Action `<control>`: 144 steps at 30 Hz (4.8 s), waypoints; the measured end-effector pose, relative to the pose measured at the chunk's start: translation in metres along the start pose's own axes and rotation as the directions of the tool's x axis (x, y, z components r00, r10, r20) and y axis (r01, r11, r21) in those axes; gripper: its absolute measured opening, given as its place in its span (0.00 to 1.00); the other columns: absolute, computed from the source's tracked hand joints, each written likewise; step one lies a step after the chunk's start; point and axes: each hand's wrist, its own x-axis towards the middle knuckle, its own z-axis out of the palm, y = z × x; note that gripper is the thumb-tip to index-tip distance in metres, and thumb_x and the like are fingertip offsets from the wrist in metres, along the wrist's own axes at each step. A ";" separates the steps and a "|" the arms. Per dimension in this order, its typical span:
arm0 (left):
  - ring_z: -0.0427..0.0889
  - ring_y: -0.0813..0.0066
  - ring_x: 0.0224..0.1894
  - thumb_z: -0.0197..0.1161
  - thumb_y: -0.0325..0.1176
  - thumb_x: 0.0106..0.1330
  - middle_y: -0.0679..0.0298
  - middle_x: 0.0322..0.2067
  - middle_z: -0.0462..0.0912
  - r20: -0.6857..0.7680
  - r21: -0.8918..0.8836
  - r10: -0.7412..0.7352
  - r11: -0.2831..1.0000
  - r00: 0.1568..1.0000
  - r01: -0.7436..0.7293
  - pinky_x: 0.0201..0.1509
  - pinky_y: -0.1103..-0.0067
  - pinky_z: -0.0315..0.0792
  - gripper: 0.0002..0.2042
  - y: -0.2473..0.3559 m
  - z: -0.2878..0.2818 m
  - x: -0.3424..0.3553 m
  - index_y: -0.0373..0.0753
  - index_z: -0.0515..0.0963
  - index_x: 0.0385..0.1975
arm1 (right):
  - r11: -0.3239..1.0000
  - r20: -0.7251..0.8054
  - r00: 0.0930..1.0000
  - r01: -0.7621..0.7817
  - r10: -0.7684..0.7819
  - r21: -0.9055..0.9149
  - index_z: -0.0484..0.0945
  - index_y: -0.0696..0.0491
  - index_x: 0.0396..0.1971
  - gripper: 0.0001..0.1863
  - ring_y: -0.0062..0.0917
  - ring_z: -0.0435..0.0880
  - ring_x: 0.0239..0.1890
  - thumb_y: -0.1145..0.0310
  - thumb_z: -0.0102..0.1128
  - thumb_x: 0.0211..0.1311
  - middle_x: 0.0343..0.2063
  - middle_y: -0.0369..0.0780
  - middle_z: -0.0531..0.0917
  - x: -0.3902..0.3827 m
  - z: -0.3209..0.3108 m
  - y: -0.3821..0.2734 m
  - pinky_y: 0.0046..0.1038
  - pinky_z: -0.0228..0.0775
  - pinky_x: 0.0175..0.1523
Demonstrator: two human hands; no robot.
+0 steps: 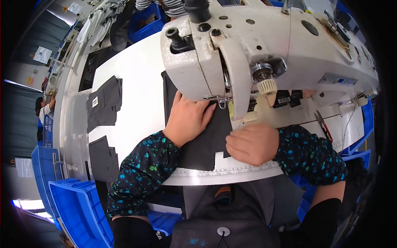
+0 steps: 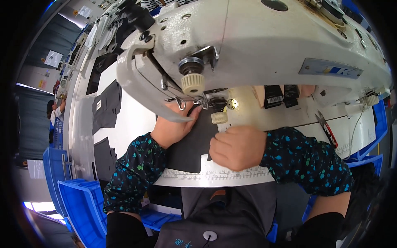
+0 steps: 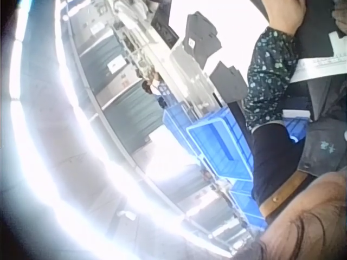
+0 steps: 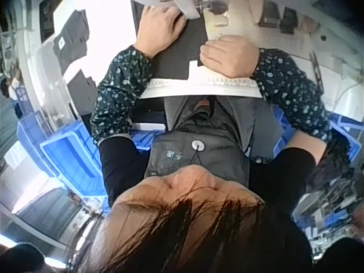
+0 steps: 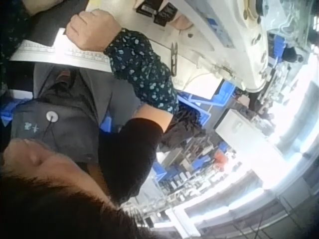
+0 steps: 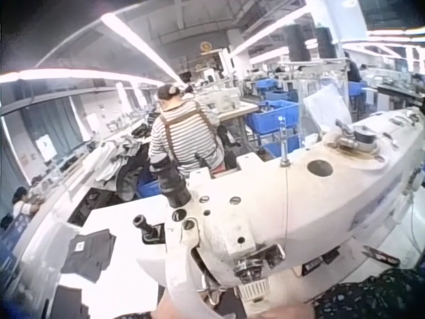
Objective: Sewing pieces of leather together using an industrial sewing machine in a workshop.
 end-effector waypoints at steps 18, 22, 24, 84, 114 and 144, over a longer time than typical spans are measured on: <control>0.74 0.57 0.60 0.63 0.36 0.66 0.60 0.55 0.77 0.080 0.028 -0.011 1.000 0.997 0.009 0.68 0.50 0.62 0.19 0.021 -0.005 -0.020 0.40 0.76 0.57 | 0.988 -0.007 0.988 -0.153 0.153 -0.019 0.77 0.53 0.26 0.07 0.22 0.75 0.23 0.69 0.62 0.46 0.22 0.34 0.71 0.002 0.001 -0.004 0.25 0.69 0.26; 0.80 0.51 0.40 0.67 0.34 0.63 0.55 0.37 0.82 -0.050 0.066 0.082 0.995 0.995 -0.079 0.46 0.61 0.70 0.11 0.008 -0.005 -0.008 0.39 0.78 0.43 | 0.980 0.016 0.980 -0.199 0.198 0.032 0.75 0.52 0.25 0.05 0.25 0.76 0.21 0.69 0.61 0.48 0.23 0.35 0.71 0.004 0.006 0.007 0.29 0.69 0.25; 0.80 0.50 0.32 0.66 0.34 0.64 0.55 0.28 0.81 -0.065 0.057 0.107 0.993 0.992 -0.103 0.38 0.60 0.71 0.09 0.000 -0.001 -0.002 0.38 0.78 0.39 | 0.973 0.057 0.971 -0.230 0.231 -0.018 0.76 0.52 0.28 0.06 0.28 0.76 0.20 0.69 0.61 0.50 0.24 0.36 0.74 0.004 0.005 0.011 0.32 0.69 0.25; 0.80 0.60 0.38 0.73 0.35 0.56 0.63 0.30 0.81 0.089 -0.138 0.095 0.987 0.991 -0.082 0.42 0.69 0.75 0.13 -0.003 -0.036 -0.004 0.39 0.79 0.37 | 0.969 0.276 0.954 -0.168 0.114 0.180 0.79 0.58 0.53 0.23 0.34 0.78 0.60 0.59 0.64 0.63 0.55 0.44 0.81 0.012 0.005 -0.004 0.39 0.68 0.66; 0.81 0.59 0.38 0.71 0.31 0.56 0.67 0.29 0.85 0.102 -0.276 -0.244 0.924 0.964 0.263 0.41 0.64 0.67 0.07 0.012 -0.006 0.008 0.43 0.82 0.34 | 0.987 0.103 0.981 -0.160 0.162 -0.031 0.80 0.55 0.34 0.10 0.30 0.86 0.44 0.68 0.61 0.53 0.39 0.40 0.84 0.005 0.008 0.000 0.28 0.80 0.44; 0.77 0.56 0.46 0.70 0.34 0.58 0.59 0.39 0.82 -0.001 -0.162 -0.309 0.938 0.951 0.305 0.49 0.63 0.62 0.10 0.005 0.004 0.008 0.43 0.84 0.39 | 0.967 0.156 0.955 -0.256 0.251 0.009 0.80 0.55 0.39 0.13 0.26 0.82 0.34 0.69 0.59 0.53 0.40 0.37 0.83 0.002 -0.001 0.006 0.27 0.74 0.36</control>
